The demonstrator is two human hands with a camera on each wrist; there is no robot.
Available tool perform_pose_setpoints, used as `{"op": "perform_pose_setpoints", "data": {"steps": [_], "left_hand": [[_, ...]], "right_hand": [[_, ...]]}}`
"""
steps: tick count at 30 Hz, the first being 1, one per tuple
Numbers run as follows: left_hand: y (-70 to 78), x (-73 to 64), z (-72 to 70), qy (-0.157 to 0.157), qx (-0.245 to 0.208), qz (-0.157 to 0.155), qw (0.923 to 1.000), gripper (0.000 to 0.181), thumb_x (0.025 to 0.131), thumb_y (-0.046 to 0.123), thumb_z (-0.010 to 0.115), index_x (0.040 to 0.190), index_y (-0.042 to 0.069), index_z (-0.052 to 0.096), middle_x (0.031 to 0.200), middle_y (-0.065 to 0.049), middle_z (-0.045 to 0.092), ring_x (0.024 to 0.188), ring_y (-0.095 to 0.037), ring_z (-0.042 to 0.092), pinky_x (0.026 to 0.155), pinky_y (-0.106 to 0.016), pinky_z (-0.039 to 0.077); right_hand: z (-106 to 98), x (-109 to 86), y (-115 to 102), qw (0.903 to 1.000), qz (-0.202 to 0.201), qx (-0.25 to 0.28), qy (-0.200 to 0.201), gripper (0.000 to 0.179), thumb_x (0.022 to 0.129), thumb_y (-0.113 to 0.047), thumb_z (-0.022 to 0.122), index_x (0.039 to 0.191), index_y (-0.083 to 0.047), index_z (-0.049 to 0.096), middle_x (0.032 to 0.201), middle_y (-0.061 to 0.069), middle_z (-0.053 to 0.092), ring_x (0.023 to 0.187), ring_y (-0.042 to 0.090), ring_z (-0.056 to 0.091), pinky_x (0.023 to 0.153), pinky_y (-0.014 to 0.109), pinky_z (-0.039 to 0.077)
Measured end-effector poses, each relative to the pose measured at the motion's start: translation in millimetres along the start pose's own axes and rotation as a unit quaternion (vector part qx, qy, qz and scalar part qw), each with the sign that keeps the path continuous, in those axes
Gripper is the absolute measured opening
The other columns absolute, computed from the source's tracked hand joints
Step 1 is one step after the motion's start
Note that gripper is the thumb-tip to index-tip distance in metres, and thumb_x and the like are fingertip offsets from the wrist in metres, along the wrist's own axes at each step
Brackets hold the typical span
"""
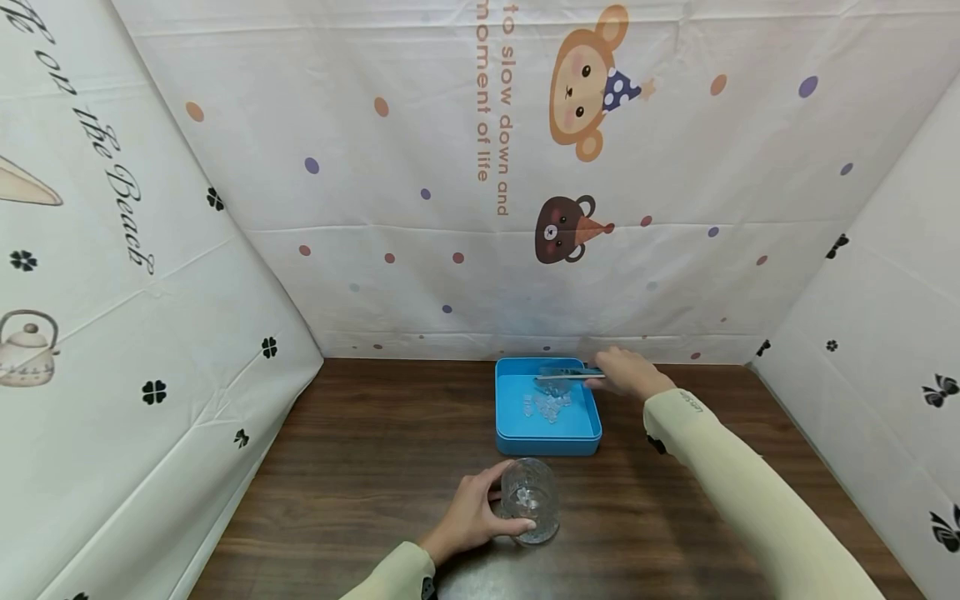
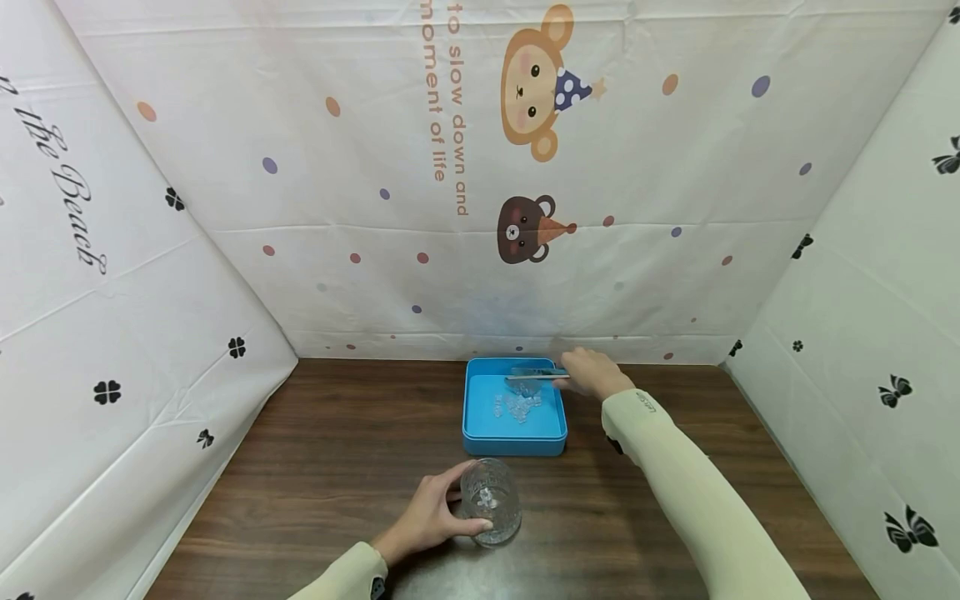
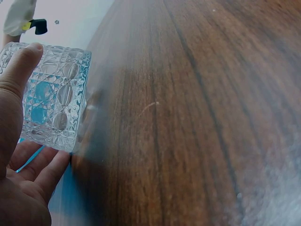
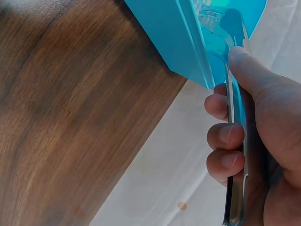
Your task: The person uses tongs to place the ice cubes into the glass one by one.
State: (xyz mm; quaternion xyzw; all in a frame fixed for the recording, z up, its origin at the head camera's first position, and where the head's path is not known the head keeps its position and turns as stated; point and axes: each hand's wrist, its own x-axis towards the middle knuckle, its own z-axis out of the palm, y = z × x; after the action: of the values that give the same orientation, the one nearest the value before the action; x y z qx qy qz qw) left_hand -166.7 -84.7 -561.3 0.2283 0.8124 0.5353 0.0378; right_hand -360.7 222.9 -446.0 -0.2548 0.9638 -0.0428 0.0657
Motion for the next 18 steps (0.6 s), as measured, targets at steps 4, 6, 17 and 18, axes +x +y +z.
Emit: {"op": "perform_pose_setpoints", "data": {"steps": [4,6,17,18], "left_hand": [[-0.2,0.1,0.0,0.001,-0.003,0.001,1.0,0.082,0.081,0.04,0.089,0.148,0.011,0.052,0.138,-0.014,0.062,0.114,-0.02,0.069,0.089,-0.02,0.057],[-0.2,0.1,0.1,0.001,-0.004,0.001,1.0,0.082,0.081,0.04,0.089,0.148,0.011,0.052,0.138,-0.014,0.061,0.114,-0.02,0.068,0.089,-0.02,0.057],[0.2,-0.5,-0.2,-0.001,-0.005,-0.004,1.0,0.082,0.081,0.04,0.089,0.149,0.011,0.052,0.138,-0.015,0.061,0.114,-0.019,0.068,0.089,-0.02,0.057],[0.2,-0.5,-0.2,-0.001,-0.006,-0.005,1.0,0.082,0.081,0.04,0.089,0.149,0.011,0.052,0.138,-0.015,0.061,0.114,-0.019,0.068,0.089,-0.02,0.057]], "right_hand": [[0.6,-0.8,-1.1,1.0,0.005,-0.002,-0.004,0.045,0.098,-0.037,0.071,0.121,0.002,0.07,0.108,0.018,0.069,0.101,0.036,0.066,0.089,0.056,0.058],[1.0,-1.2,-1.5,0.9999,0.008,-0.002,-0.007,0.045,0.099,-0.037,0.07,0.121,0.002,0.07,0.111,0.02,0.069,0.102,0.037,0.065,0.09,0.056,0.058],[1.4,0.6,-2.1,1.0,0.001,0.006,-0.004,0.036,0.1,-0.03,0.071,0.118,0.001,0.071,0.104,0.014,0.069,0.098,0.034,0.066,0.084,0.053,0.059],[1.4,0.9,-2.1,1.0,-0.002,0.005,-0.003,0.034,0.099,-0.029,0.071,0.118,0.0,0.072,0.103,0.013,0.07,0.096,0.033,0.067,0.083,0.052,0.059]]}}
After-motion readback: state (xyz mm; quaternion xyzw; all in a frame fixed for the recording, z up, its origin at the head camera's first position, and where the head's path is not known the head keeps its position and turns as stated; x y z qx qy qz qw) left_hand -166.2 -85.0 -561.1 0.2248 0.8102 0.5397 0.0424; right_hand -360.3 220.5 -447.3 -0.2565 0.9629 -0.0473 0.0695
